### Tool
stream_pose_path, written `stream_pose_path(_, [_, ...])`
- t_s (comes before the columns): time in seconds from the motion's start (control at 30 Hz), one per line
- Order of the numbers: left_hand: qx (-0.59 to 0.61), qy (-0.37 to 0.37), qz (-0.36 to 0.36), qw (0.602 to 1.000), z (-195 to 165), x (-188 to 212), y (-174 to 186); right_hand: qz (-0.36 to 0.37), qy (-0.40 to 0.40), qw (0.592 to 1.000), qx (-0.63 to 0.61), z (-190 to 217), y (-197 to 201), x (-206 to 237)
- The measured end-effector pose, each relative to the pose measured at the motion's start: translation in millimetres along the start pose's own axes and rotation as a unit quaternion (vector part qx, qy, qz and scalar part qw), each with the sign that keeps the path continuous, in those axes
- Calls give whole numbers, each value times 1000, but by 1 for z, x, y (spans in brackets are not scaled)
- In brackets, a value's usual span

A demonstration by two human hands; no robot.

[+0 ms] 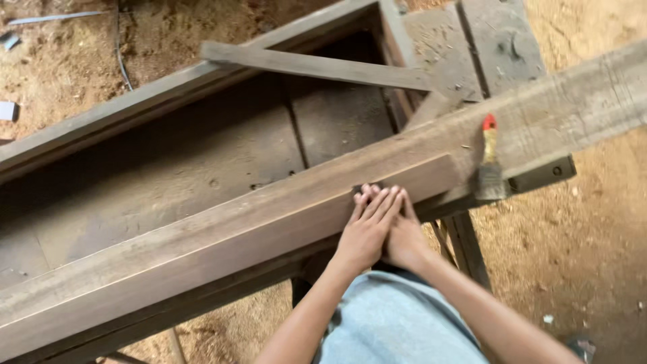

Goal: The person sands a thin wooden strip by hand using a small piece of sandpaper while it rests on a larger wooden plank.

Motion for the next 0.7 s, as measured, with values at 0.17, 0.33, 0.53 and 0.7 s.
stream_pose_path(0.17, [60, 15, 7, 998, -38, -7, -17, -58, 10, 994, -96, -31, -13, 37])
stream_pose_path(0.33, [60, 27, 12, 998, -48, -19, -20, -55, 15, 992, -115, -43, -17, 38])
stream_pose_path(0.53, [58, 37, 32, 997, -48, -23, -21, -45, 10, 992, -121, -45, -19, 38])
stream_pose_path(0.7, [42, 15, 57, 997, -44, -29, -27, -19, 5, 998, -56, -47, -19, 34])
Point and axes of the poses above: each hand's wrist, its own x-axis away from the middle knuckle, its own y-axis out of the back of the hand, z = x × y, the point moved 3 cm from there along -x, towards the middle knuckle, and after that the axes turned 10 degrees about x, right-handed, at the moved point
